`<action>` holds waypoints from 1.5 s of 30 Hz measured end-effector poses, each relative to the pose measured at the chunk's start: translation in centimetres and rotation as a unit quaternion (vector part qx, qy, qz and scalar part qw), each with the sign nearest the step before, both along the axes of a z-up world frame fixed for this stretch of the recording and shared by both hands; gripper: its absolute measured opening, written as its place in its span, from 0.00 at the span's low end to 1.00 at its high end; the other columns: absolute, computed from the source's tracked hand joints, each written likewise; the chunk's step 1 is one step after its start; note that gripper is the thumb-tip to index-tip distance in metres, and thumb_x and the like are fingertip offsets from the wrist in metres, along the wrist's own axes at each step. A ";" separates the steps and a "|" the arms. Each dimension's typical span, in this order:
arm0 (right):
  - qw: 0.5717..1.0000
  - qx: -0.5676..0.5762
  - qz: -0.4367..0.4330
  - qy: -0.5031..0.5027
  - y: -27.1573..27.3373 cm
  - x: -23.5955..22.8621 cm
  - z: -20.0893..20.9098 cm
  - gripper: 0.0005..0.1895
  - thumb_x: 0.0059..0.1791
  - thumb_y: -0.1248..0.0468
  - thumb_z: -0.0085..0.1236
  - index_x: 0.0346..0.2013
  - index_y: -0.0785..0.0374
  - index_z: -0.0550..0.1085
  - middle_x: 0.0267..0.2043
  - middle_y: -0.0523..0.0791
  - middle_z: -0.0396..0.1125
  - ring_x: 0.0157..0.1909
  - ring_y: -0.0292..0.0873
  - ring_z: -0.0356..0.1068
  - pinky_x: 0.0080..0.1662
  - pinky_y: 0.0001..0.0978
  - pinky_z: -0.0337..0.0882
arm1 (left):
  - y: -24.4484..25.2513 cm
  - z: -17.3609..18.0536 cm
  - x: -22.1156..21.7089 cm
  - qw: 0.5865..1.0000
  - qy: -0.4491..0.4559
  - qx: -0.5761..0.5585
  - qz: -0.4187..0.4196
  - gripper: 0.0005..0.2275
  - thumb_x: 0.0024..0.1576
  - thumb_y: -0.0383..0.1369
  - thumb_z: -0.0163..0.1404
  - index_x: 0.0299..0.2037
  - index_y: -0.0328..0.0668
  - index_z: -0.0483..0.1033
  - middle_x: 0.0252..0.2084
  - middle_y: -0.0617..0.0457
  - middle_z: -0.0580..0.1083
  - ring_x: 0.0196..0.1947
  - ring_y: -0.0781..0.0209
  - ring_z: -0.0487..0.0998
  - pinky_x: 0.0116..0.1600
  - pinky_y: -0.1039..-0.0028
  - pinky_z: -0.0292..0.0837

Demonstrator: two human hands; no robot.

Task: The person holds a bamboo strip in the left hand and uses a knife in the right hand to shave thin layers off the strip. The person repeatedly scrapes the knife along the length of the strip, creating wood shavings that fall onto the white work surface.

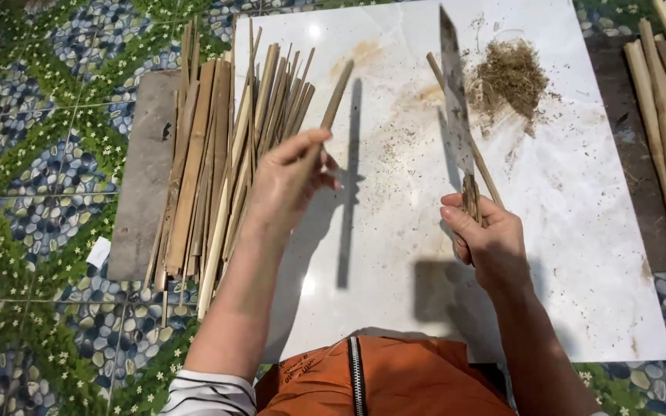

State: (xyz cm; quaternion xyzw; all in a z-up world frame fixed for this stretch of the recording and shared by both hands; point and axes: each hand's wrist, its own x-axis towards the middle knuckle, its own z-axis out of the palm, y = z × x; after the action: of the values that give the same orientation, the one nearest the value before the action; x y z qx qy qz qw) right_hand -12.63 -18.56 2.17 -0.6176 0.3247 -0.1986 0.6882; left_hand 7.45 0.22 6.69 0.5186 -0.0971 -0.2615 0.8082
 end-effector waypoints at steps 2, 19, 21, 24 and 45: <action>1.000 0.000 0.003 0.004 0.0 0.0 -0.1 0.11 0.49 0.67 0.63 0.42 0.72 0.76 0.09 0.45 0.52 0.10 0.36 0.53 0.17 0.25 0.53 | 0.7 -1.2 -0.7 0.998 0.054 -0.009 -0.033 0.13 0.56 0.17 0.45 0.49 0.29 0.78 0.32 0.39 0.72 0.30 0.46 0.79 0.30 0.54 0.84; 0.969 -0.199 0.139 0.037 1.3 -2.7 -1.5 0.19 0.46 0.66 0.66 0.51 0.60 0.74 0.14 0.48 0.65 0.16 0.38 0.60 0.23 0.28 0.58 | 1.9 -7.9 -4.5 0.977 0.186 -0.052 -0.091 0.22 0.58 0.16 0.43 0.63 0.34 0.61 0.38 0.30 0.77 0.13 0.51 0.76 0.12 0.66 0.72; 0.963 -0.211 0.171 0.011 1.5 -3.0 -1.4 0.17 0.46 0.63 0.65 0.49 0.57 0.77 0.17 0.50 0.71 0.14 0.40 0.65 0.22 0.31 0.64 | 2.3 -8.6 -4.3 0.981 0.160 -0.011 -0.106 0.21 0.58 0.18 0.45 0.63 0.28 0.59 0.29 0.31 0.75 0.07 0.55 0.65 0.07 0.68 0.59; 0.946 -0.262 0.193 -0.008 1.3 -2.4 -0.7 0.14 0.46 0.65 0.65 0.46 0.61 0.78 0.18 0.53 0.72 0.15 0.46 0.69 0.22 0.36 0.66 | 3.5 -11.7 -4.3 0.977 0.169 0.028 -0.128 0.18 0.59 0.20 0.45 0.59 0.24 0.66 0.21 0.34 0.72 0.04 0.57 0.61 0.06 0.69 0.57; 0.929 -0.319 0.183 0.038 3.1 -2.1 0.7 0.11 0.46 0.63 0.64 0.41 0.63 0.80 0.23 0.52 0.75 0.23 0.54 0.76 0.26 0.43 0.72 | 4.1 -8.4 -6.1 0.979 0.171 0.034 -0.104 0.19 0.59 0.22 0.46 0.62 0.26 0.65 0.14 0.37 0.65 0.01 0.58 0.59 0.07 0.72 0.56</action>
State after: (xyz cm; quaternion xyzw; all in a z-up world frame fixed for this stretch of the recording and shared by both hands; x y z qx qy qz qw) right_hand -14.71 -15.49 2.88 -0.8602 0.1511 -0.1386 0.4669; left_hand 1.31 4.30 -1.70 0.4803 -0.0021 -0.4325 0.7630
